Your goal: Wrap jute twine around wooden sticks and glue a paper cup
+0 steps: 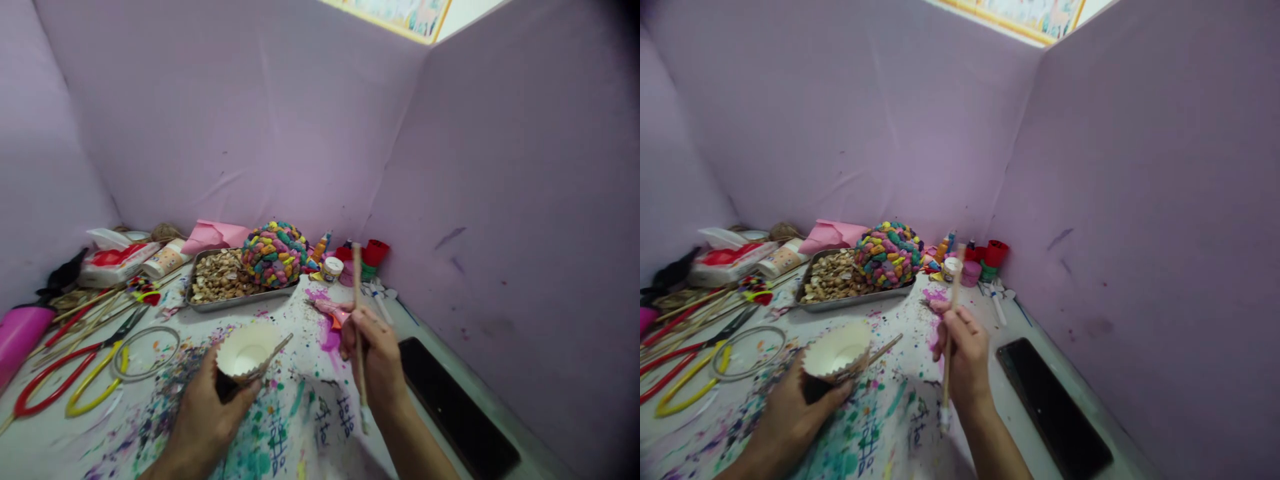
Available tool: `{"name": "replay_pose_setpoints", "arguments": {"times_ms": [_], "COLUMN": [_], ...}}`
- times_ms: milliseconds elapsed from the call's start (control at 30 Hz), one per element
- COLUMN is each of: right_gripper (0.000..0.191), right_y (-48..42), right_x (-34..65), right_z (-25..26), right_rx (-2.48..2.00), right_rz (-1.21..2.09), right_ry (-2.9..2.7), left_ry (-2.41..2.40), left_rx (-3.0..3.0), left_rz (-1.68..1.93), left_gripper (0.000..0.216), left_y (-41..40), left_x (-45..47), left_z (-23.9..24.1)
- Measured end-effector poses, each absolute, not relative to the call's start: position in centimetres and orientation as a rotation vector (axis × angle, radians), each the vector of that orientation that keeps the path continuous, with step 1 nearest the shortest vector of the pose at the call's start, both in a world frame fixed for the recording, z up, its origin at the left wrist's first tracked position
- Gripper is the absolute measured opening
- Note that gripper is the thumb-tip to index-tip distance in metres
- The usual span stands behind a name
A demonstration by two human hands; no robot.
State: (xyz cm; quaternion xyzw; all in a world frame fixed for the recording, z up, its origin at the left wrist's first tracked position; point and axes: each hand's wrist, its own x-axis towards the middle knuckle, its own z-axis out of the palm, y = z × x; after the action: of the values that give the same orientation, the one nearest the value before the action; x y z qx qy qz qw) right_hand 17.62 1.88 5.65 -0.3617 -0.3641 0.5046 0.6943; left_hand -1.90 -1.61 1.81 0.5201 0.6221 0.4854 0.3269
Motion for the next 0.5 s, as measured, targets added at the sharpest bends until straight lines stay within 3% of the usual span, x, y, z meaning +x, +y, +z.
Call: {"name": "replay_pose_setpoints", "arguments": {"times_ms": [133, 500], "right_gripper": [0.027, 0.014], "right_y": [0.8, 0.7], "right_x": [18.0, 17.6], "right_z": [5.4, 4.7], "right_rx": [-0.778, -0.867], "right_rz": [1.178, 0.729], "right_ry": [-1.219, -1.53], "left_ry": [1.684, 1.688], "left_rx": [1.346, 1.189], "left_rz": [1.376, 1.557], "left_gripper": [0.051, 0.048], "left_y": [-1.5, -1.0], "left_x": [-1.5, -1.6], "left_z": [1.7, 0.4]}}
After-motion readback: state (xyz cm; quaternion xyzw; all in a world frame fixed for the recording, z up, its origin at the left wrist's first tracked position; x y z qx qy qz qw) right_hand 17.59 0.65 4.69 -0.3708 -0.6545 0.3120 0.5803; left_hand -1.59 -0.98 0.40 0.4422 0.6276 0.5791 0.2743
